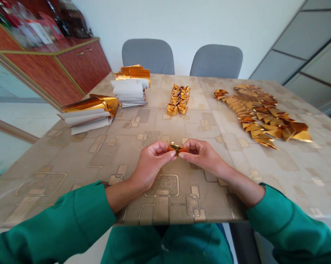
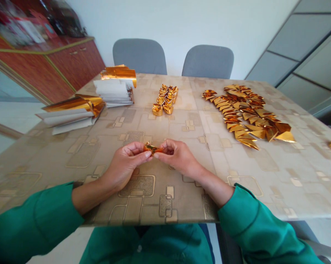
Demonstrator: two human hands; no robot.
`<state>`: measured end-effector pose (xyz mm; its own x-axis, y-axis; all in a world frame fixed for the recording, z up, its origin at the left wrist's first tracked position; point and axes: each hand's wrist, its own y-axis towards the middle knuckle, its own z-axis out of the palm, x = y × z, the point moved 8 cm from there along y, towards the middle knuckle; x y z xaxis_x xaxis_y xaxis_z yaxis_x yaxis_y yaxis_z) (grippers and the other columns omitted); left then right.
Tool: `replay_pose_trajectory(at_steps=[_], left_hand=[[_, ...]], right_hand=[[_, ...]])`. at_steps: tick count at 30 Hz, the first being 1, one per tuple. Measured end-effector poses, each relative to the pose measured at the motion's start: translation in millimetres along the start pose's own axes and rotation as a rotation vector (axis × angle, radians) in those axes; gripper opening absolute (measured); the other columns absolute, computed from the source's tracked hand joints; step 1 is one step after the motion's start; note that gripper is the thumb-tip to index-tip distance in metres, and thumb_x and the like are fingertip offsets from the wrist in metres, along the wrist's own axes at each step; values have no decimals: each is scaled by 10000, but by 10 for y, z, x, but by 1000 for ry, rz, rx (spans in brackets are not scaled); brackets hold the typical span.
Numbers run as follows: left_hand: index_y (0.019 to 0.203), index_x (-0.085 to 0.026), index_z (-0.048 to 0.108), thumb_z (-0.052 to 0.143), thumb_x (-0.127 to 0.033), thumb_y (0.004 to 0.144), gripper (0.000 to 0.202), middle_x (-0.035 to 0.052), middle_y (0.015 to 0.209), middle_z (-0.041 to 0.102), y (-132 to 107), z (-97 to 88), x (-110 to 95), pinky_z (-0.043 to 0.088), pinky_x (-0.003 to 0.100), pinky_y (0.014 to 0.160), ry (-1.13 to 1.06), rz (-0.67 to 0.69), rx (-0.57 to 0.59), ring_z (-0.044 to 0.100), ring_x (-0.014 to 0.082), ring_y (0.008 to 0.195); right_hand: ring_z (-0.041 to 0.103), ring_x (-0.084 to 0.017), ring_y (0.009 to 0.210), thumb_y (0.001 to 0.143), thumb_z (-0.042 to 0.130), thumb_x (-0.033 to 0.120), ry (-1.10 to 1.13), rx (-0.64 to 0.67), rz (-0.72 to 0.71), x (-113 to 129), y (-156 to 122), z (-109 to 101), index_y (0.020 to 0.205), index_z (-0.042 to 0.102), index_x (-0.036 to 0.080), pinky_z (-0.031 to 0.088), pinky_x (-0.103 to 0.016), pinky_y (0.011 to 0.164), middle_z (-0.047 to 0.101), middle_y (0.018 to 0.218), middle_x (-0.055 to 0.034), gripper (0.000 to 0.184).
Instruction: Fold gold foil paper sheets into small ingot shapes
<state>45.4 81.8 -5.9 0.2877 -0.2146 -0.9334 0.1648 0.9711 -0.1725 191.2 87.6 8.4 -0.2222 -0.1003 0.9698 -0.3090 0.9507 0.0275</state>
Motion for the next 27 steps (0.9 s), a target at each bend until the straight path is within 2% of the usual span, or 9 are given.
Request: replay_pose_trajectory(at_steps=[6, 10, 13, 17, 22, 27], left_hand=[[716, -136, 640, 856, -180, 620, 240, -24, 684, 669, -3, 9, 67, 521, 186, 633, -18, -76, 12, 633, 76, 621], [780, -131, 672, 851, -226, 666, 232, 15, 794, 715, 10, 42, 108, 574, 231, 723, -130, -142, 68, 682, 108, 723], [849, -129, 708, 844, -246, 693, 238, 39, 876, 739, 20, 66, 89, 591, 255, 780, -175, -138, 107, 701, 125, 785], [904, -142, 727, 853, -228, 684, 268, 39, 873, 759, 26, 51, 74, 591, 230, 750, -121, -122, 113, 714, 122, 755], [959, -138, 739, 810, -278, 741, 269, 72, 913, 776, -1, 44, 80, 577, 203, 711, -3, -141, 123, 727, 127, 766], [919, -138, 750, 803, -271, 734, 234, 52, 838, 771, -1, 77, 64, 565, 198, 695, 70, -111, 147, 719, 125, 754]], right_hand=[[390, -84, 552, 786, 693, 399, 6, 9, 25, 7, -29, 45, 712, 545, 187, 283, -235, 502, 491, 627, 50, 270], [333, -72, 492, 794, 701, 428, 121, 75, 116, -28, -29, 72, 722, 510, 199, 242, -233, 467, 457, 583, 77, 306], [349, -74, 508, 766, 727, 454, 170, 73, 123, -27, -2, 24, 723, 495, 204, 258, -230, 482, 456, 597, 79, 344], [412, -85, 575, 770, 724, 464, 125, 65, 59, -5, 24, -24, 748, 528, 197, 305, -238, 527, 505, 656, 54, 332], [412, -85, 570, 801, 693, 443, 83, 51, 36, -34, 19, -19, 750, 528, 195, 296, -243, 530, 513, 653, 49, 302], [360, -78, 533, 785, 705, 384, 5, -8, 35, -19, -1, -16, 699, 515, 198, 263, -246, 502, 479, 616, 56, 279]])
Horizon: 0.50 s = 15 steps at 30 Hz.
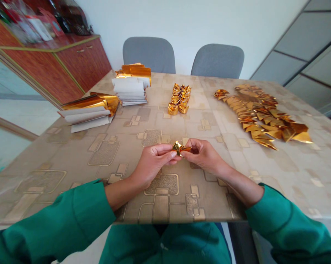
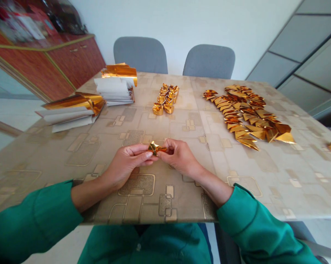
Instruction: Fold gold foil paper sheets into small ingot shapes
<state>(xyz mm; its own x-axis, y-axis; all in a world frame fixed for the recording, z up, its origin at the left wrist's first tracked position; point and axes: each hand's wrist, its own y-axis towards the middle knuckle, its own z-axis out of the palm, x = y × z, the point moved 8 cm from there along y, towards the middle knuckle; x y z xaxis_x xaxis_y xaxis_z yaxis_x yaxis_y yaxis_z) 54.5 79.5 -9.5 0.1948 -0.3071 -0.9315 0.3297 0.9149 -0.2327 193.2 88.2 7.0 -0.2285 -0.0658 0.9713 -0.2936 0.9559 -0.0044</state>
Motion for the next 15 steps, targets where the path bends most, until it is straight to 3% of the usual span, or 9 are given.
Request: replay_pose_trajectory(at_steps=[10, 15], left_hand=[[709, -128, 663, 836, -257, 659, 221, -9, 624, 689, -6, -18, -74, 506, 165, 561, 24, 90, -61, 640, 77, 560], [810, -124, 669, 840, -297, 677, 277, 20, 697, 724, 35, -3, 5, 518, 161, 579, -82, 18, -7, 676, 91, 610]], right_hand=[[384, -84, 537, 820, 691, 449, 87, 68, -34, 119, -60, 101, 744, 542, 195, 272, -237, 485, 529, 652, 40, 304], [345, -79, 503, 837, 688, 473, 164, 93, -2, 94, -58, 118, 737, 520, 204, 238, -238, 473, 512, 617, 53, 333]])
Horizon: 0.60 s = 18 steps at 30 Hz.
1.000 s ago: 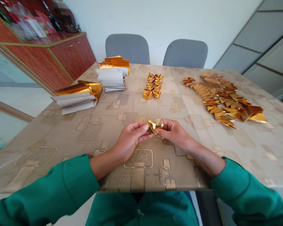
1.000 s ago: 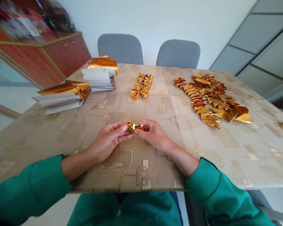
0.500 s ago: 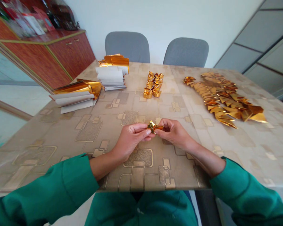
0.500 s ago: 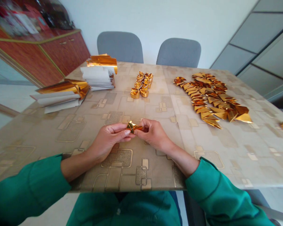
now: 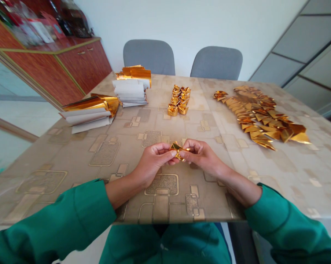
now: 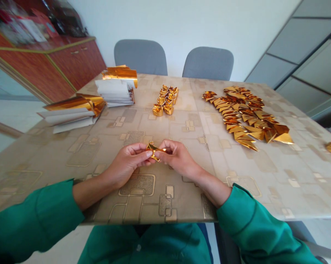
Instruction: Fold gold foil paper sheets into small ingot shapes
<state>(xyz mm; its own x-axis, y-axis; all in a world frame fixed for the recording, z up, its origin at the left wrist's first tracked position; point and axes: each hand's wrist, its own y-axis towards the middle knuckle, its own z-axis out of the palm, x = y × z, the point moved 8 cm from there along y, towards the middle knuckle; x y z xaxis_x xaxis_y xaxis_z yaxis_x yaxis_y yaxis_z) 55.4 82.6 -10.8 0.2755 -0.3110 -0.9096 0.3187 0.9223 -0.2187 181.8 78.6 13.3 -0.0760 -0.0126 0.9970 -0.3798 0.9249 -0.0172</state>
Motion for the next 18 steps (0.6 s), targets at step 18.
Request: replay_pose_trajectory(at_steps=[18], left_hand=[[784, -152, 657, 869, -304, 652, 293, -29, 672, 687, -56, 12, -58, 492, 156, 562, -168, 40, -42, 640, 65, 588]], right_hand=[[408, -109, 604, 870, 668, 423, 1, -253, -229, 158, -44, -55, 742, 538, 216, 330, -262, 571, 499, 665, 45, 276]])
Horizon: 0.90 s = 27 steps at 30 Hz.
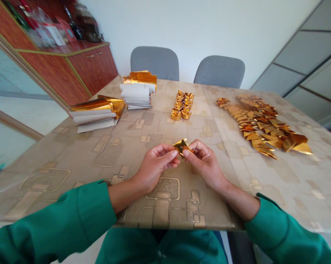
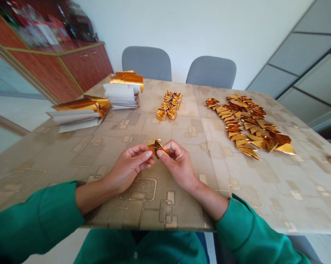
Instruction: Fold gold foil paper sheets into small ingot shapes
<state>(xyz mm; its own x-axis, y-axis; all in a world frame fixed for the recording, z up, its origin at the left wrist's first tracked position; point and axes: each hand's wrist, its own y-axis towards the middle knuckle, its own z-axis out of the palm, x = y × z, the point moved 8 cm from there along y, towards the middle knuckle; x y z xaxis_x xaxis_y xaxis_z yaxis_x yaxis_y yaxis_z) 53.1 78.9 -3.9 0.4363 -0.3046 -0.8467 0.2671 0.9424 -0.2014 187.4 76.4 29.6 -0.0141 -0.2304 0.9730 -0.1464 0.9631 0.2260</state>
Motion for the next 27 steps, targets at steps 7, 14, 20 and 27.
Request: replay_pose_trajectory(at_steps=[7, 14, 20, 27], left_hand=[[770, -138, 651, 859, -315, 655, 296, -13, 659, 690, -1, 16, -43, 493, 170, 564, 45, 55, -14, 642, 81, 588], [765, -146, 643, 825, -297, 694, 247, 3, 682, 691, -13, -16, -89, 509, 210, 603, 101, 118, -59, 650, 107, 620], [784, -142, 687, 813, -297, 704, 215, 6, 705, 680, -15, -22, -102, 501, 217, 593, 166, 141, -54, 621, 104, 624], [896, -163, 675, 796, -310, 733, 250, -11, 699, 663, -4, -10, -130, 484, 211, 576, 132, 150, -19, 600, 97, 610]], right_hand=[[425, -112, 609, 876, 656, 409, -70, -18, -36, -3, -8, 14, 737, 524, 213, 347, -263, 576, 497, 658, 44, 274], [490, -139, 678, 896, 615, 349, -136, -11, -53, -15, -32, 55, 780, 526, 225, 404, -294, 654, 549, 721, 15, 191], [441, -134, 662, 881, 590, 280, -213, 5, -68, 12, -34, 73, 739, 475, 229, 374, -297, 634, 489, 691, 26, 189], [396, -119, 621, 869, 615, 294, -154, 70, -37, 22, 1, 70, 714, 441, 225, 330, -279, 589, 443, 662, 44, 243]])
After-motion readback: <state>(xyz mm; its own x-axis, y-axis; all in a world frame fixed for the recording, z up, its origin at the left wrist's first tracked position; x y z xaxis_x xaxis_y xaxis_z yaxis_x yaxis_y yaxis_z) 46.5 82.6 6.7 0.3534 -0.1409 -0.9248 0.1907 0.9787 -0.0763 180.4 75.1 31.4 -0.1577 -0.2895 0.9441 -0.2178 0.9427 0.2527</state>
